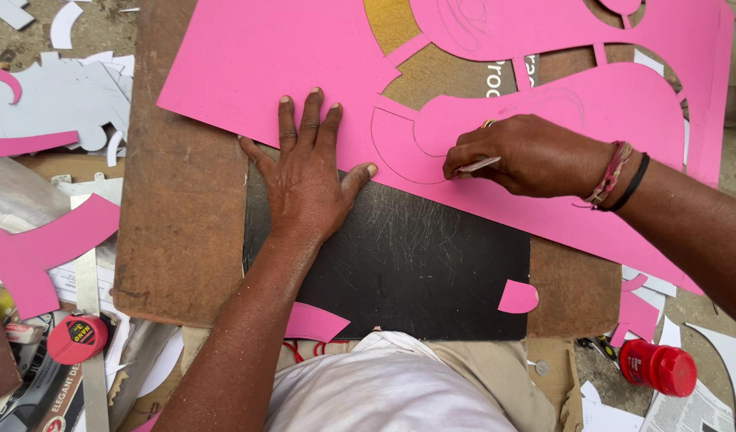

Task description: The person uses a utility knife to cut intricate curved shapes into a large pink foam board. They carefully follow pencil lines, removing small pieces of foam to create a decorative design.

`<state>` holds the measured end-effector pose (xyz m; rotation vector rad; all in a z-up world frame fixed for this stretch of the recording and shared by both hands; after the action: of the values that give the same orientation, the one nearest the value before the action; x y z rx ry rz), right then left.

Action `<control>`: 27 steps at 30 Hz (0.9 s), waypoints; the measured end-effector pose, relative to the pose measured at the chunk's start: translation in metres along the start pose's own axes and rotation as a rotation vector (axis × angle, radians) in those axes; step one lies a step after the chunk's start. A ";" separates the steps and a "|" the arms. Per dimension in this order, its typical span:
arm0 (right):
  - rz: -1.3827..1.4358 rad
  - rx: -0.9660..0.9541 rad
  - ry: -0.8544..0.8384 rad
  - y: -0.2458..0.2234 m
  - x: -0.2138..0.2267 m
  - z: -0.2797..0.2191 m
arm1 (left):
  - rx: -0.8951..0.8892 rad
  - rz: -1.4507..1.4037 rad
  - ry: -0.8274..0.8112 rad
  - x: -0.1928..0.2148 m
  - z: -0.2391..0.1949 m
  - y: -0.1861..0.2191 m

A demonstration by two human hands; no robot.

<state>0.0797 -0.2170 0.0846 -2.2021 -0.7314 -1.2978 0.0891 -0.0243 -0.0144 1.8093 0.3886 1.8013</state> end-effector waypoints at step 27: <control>0.696 -0.242 0.750 0.015 -0.031 -0.059 | 0.019 -0.049 -0.010 0.011 -0.002 0.003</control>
<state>0.0397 -0.2723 0.0805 -1.6500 0.4535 -1.6682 0.0870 -0.0198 -0.0034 1.8059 0.4438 1.7601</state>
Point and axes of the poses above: each hand's wrist, its own z-axis towards the middle knuckle, its own x-axis out of the back of the hand, y = z × x, the point moved 8 cm from there along z, towards the middle knuckle, and after that the axes turned 6 degrees about -z, right-handed, at the moved point
